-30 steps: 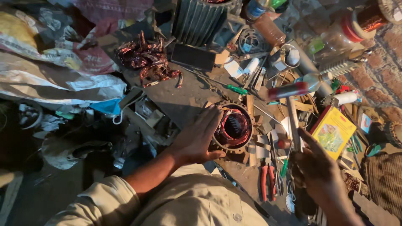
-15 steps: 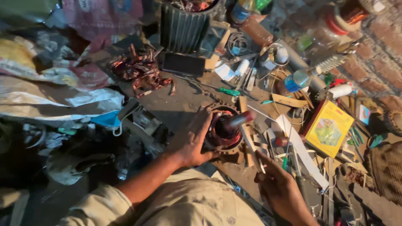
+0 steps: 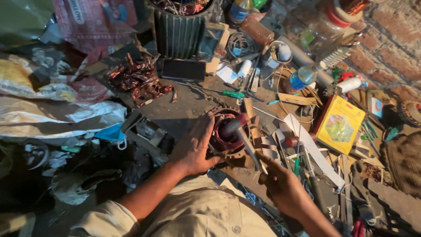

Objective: The person fits white insulating paper strips into the slots of a motor stator with copper windings, pressing each strip down by hand and working around the stator. They occasionally reposition the stator and use a small tool to seat the insulation between the winding coils.

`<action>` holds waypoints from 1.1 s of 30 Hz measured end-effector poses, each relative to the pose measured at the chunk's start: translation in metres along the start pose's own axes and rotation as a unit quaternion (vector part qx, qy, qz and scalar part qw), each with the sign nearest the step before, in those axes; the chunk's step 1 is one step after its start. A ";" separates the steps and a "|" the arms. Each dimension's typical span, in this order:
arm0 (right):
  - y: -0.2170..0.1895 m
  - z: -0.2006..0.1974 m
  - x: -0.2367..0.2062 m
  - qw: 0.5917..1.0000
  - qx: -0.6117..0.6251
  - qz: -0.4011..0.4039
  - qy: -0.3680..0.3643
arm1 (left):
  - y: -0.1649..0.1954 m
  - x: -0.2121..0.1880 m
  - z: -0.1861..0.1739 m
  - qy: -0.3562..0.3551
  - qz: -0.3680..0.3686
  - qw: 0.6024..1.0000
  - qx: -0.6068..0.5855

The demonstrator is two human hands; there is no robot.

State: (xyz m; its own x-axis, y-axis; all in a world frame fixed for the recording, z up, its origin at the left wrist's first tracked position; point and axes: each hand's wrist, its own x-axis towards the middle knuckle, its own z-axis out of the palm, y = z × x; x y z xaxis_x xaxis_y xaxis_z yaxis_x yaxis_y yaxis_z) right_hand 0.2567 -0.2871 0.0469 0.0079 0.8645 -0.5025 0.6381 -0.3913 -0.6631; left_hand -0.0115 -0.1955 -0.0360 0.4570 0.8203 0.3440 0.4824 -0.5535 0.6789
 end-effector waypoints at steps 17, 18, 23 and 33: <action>-0.028 -0.039 -0.042 0.976 -0.209 0.059 -0.008 | -0.007 0.020 -0.017 0.051 0.102 0.988 0.100; -0.034 -0.041 -0.046 0.979 -0.203 0.027 0.023 | -0.008 0.022 -0.018 0.057 0.087 0.993 0.060; -0.039 -0.045 -0.050 0.963 -0.179 -0.095 0.177 | -0.006 0.024 -0.018 0.013 0.130 0.987 0.092; -0.023 -0.041 -0.058 0.935 -0.270 -0.174 0.149 | 0.014 0.032 -0.025 -0.027 0.109 0.982 0.151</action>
State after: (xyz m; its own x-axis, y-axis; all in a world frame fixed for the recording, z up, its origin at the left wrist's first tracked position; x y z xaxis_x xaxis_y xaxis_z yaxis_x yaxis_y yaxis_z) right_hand 0.2733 -0.3157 0.1140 -0.1088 0.9910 -0.0777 0.9372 0.0762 -0.3404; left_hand -0.0089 -0.1737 0.0006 0.6092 0.6728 0.4197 0.5640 -0.7397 0.3671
